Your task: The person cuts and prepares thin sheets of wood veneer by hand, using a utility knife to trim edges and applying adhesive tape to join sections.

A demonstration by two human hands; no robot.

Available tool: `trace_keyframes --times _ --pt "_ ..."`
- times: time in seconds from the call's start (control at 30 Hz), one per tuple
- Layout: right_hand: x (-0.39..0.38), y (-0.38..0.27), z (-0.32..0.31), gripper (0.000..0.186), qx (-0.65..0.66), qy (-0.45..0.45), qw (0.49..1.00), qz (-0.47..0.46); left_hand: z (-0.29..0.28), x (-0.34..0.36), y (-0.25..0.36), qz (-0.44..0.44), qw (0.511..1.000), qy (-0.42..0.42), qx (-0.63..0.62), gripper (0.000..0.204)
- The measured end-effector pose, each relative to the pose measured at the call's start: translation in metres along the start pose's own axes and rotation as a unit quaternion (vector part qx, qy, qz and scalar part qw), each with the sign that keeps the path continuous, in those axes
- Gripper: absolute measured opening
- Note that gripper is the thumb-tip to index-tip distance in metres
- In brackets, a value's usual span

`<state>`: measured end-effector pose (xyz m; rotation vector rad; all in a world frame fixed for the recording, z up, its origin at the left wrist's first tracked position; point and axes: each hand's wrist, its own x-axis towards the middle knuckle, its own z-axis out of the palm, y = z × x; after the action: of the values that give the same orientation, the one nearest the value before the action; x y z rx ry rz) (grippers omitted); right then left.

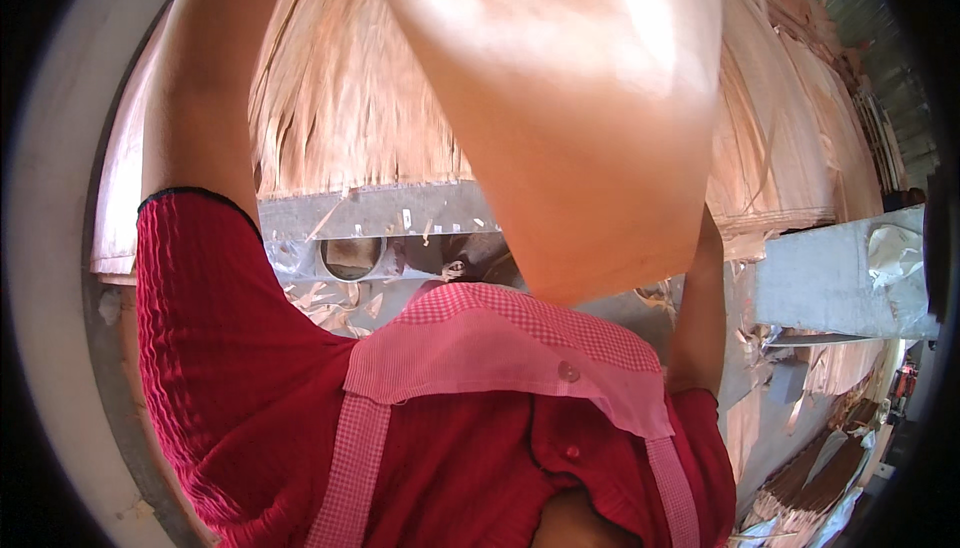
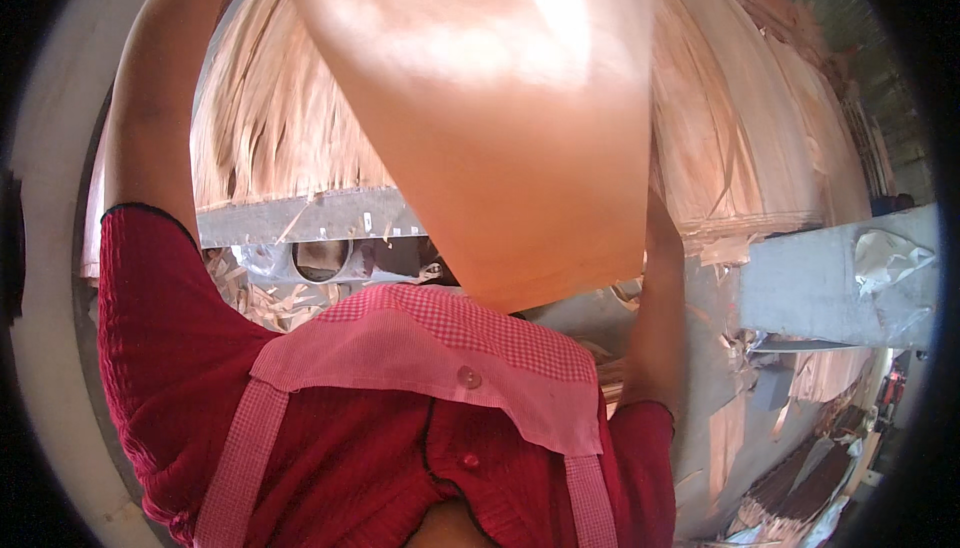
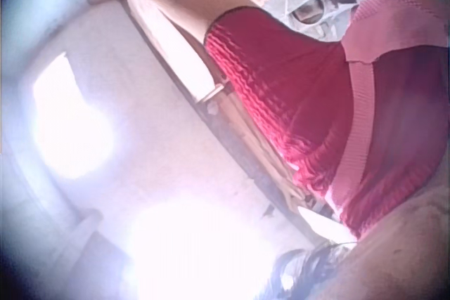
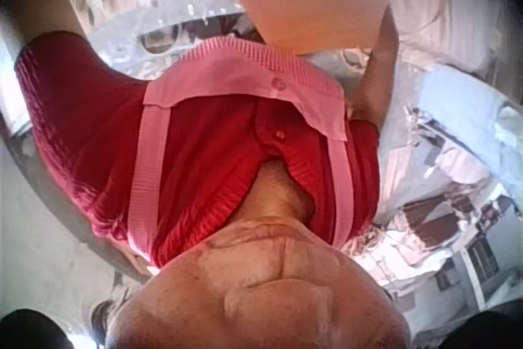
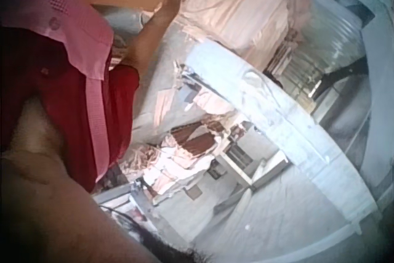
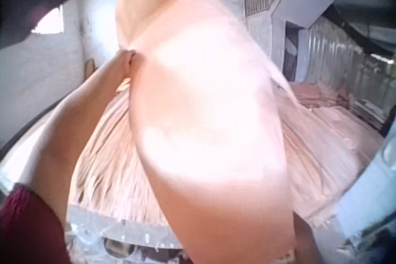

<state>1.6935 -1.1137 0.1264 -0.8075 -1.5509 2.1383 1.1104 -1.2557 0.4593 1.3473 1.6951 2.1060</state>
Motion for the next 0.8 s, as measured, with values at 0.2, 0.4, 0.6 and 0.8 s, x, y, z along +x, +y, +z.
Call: trace_keyframes --times 0.2,0.4,0.6,0.8 --pt "-0.049 0.022 -0.008 0.073 0.038 -0.212 0.970 0.117 -0.065 -0.015 -0.107 -0.094 0.985 0.138 0.047 0.047" --pt "-0.041 -0.003 0.103 0.058 -0.160 -0.075 0.976 0.130 -0.109 -0.001 -0.227 -0.178 0.965 0.179 0.067 0.066" --pt "0.088 0.033 0.148 0.050 -0.172 0.030 0.949 0.262 -0.095 -0.047 -0.299 -0.317 0.938 0.139 0.026 0.085" --pt "0.218 0.051 0.189 0.059 -0.242 0.026 0.945 0.217 -0.048 -0.257 -0.330 -0.527 0.816 -0.016 -0.236 0.071"
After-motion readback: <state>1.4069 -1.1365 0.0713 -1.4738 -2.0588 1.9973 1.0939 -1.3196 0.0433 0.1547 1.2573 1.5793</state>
